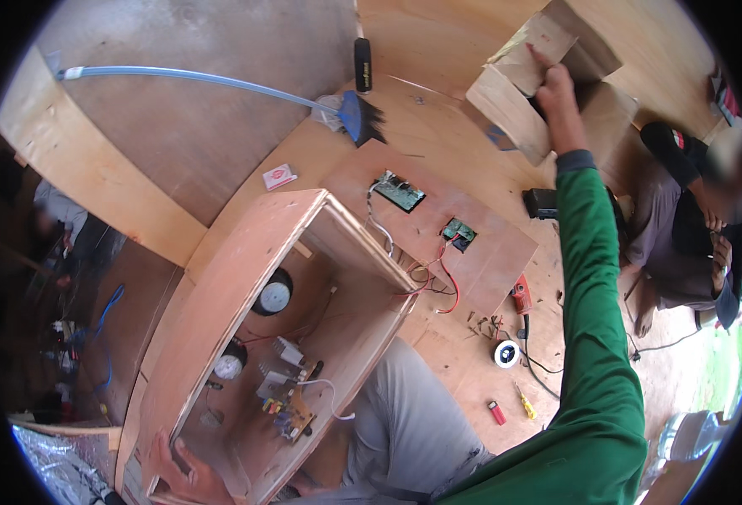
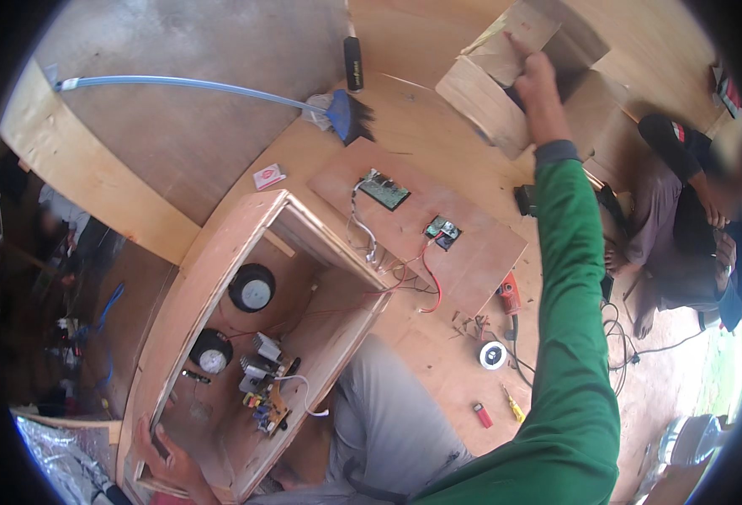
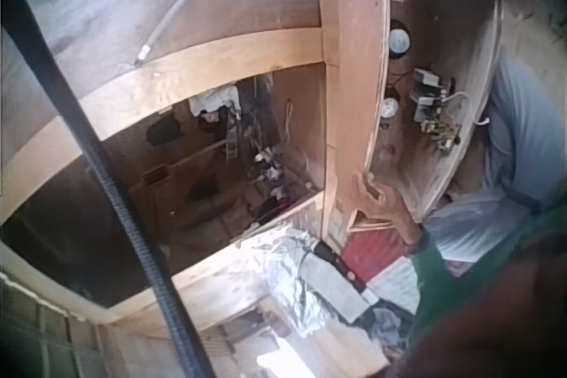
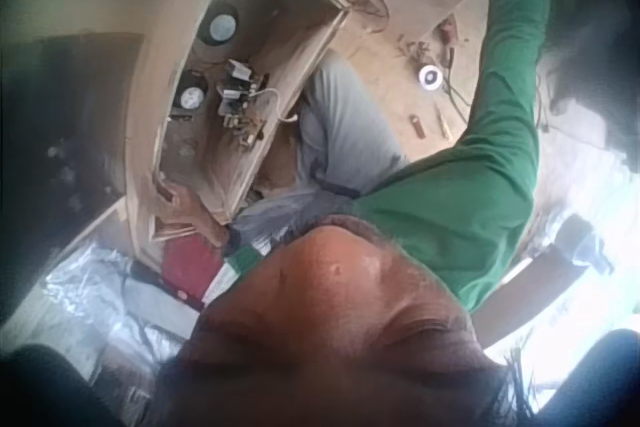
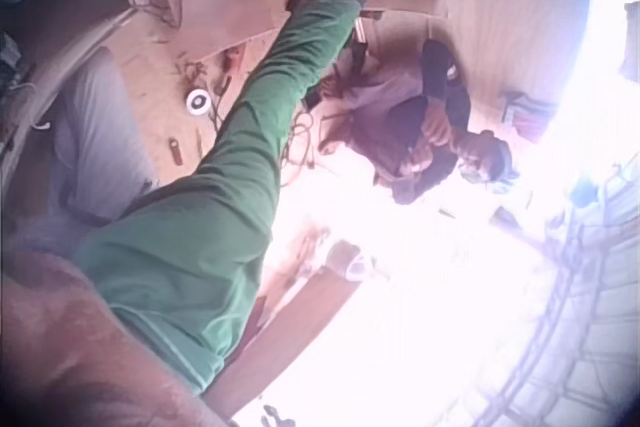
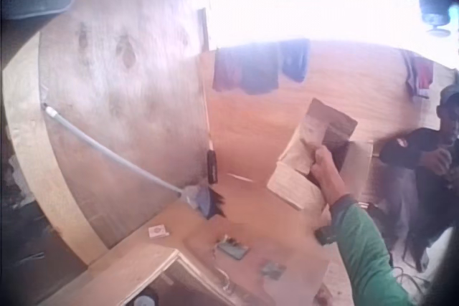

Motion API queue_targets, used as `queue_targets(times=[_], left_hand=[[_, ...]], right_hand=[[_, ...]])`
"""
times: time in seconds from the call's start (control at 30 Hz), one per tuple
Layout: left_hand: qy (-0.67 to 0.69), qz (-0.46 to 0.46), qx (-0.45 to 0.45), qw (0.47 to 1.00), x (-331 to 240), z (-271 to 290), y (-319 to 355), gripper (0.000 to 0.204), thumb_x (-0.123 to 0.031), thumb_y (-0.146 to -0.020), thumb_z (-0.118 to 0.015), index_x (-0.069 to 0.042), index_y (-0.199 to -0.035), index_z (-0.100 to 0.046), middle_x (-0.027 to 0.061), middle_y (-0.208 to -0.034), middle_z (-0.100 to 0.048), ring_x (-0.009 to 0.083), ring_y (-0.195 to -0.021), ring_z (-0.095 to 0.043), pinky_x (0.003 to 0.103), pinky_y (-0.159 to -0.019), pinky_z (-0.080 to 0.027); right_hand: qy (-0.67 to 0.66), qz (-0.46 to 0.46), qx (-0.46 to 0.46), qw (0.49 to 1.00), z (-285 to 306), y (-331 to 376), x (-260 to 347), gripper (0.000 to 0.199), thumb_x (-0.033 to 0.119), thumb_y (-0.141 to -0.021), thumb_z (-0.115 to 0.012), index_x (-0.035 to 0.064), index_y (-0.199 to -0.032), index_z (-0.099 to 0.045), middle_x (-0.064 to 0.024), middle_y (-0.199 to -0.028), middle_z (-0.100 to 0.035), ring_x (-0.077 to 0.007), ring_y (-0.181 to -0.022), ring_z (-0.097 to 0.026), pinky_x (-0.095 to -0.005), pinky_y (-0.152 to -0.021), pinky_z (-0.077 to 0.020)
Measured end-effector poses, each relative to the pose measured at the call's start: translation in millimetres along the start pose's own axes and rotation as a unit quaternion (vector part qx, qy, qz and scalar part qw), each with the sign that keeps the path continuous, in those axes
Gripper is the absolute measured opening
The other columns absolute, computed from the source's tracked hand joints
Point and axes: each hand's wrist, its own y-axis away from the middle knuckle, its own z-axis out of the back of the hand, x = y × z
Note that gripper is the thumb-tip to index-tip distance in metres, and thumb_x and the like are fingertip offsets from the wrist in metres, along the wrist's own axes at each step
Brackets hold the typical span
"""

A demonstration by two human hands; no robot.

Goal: The person sits on a mattress and works on a wooden box containing electronic components. They connect wires to a circuit board, handle a small black component, and open a cardboard box to retrieve additional parts.

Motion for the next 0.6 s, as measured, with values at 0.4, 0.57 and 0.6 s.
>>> queue_targets(times=[0.4, 0.57, 0.6], left_hand=[[0.162, 0.058, 0.009, 0.985, -14, 19, -8, 0.026, -0.006, -0.099, -0.073, -0.002, -0.125, -0.075, 0.0164, -0.127, -0.075, 0.0377, -0.120, -0.068, 0.048, -0.108, -0.048], [0.192, 0.037, -0.026, 0.980, -6, 20, -3, 0.027, -0.003, -0.096, -0.072, -0.005, -0.123, -0.077, 0.0140, -0.126, -0.075, 0.0351, -0.119, -0.069, 0.048, -0.109, -0.050], [0.203, 0.036, -0.029, 0.978, -3, 20, 0, 0.029, 0.000, -0.095, -0.072, -0.005, -0.122, -0.077, 0.0135, -0.126, -0.075, 0.0351, -0.119, -0.069, 0.048, -0.109, -0.051]], right_hand=[[0.581, 0.376, 0.138, 0.708, 20, 264, 311, 0.047, 0.000, -0.098, -0.049, -0.0020, -0.138, -0.073, -0.0151, -0.146, -0.070, -0.0232, -0.137, -0.063, -0.0355, -0.120, -0.0444], [0.735, 0.451, 0.221, 0.457, 32, 376, 376, 0.048, 0.009, -0.094, -0.062, 0.0035, -0.141, -0.072, -0.0143, -0.140, -0.074, -0.0250, -0.131, -0.067, -0.0380, -0.115, -0.0485], [0.741, 0.448, 0.233, 0.443, 27, 394, 375, 0.048, 0.009, -0.094, -0.062, 0.0032, -0.140, -0.072, -0.0143, -0.139, -0.074, -0.0249, -0.130, -0.067, -0.0380, -0.115, -0.0488]])
